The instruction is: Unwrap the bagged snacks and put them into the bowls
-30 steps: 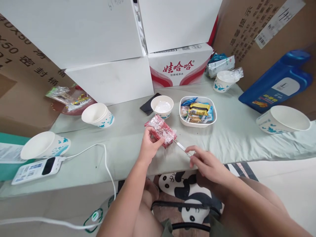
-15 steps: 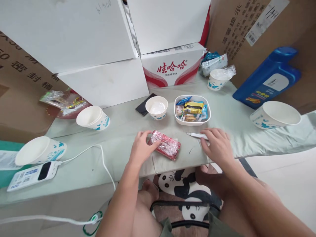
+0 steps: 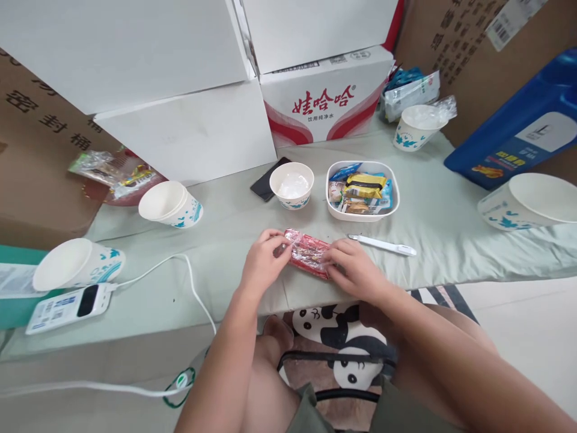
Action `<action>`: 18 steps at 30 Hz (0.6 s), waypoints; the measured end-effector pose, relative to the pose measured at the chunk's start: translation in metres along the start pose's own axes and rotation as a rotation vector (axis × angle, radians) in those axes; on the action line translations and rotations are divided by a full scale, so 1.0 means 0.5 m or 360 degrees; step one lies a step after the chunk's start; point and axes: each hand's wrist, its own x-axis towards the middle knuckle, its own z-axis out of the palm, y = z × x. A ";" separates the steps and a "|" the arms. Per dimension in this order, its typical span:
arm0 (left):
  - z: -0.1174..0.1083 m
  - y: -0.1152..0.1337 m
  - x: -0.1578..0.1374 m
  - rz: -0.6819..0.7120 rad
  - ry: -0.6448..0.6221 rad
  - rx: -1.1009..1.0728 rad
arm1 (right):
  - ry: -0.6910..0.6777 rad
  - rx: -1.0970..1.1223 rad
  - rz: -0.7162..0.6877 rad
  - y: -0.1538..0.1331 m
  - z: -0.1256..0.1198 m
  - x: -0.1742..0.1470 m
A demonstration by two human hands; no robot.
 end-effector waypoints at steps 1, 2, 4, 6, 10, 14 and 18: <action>-0.003 -0.001 0.004 -0.0024 0.0071 -0.0044 | -0.0013 -0.0008 0.0007 0.004 -0.010 -0.002; -0.008 -0.002 0.008 -0.0075 0.0159 -0.0097 | -0.0024 -0.0030 0.0022 0.009 -0.020 -0.005; -0.019 -0.006 0.016 -0.0259 0.0346 -0.0256 | -0.0020 -0.0094 0.0072 0.020 -0.042 -0.013; -0.033 -0.014 0.022 -0.0507 0.0451 -0.0451 | 0.0017 -0.0177 0.0134 0.035 -0.060 -0.023; -0.053 -0.041 0.022 -0.0877 0.0358 -0.0553 | 0.0092 -0.0393 0.0284 0.059 -0.078 -0.041; -0.056 -0.046 0.010 -0.0705 0.0446 -0.0237 | 0.0216 -0.0609 0.0416 0.048 -0.085 -0.046; -0.042 -0.019 -0.001 0.0203 0.0162 0.0012 | 0.0280 -0.0536 0.0189 0.021 -0.088 -0.039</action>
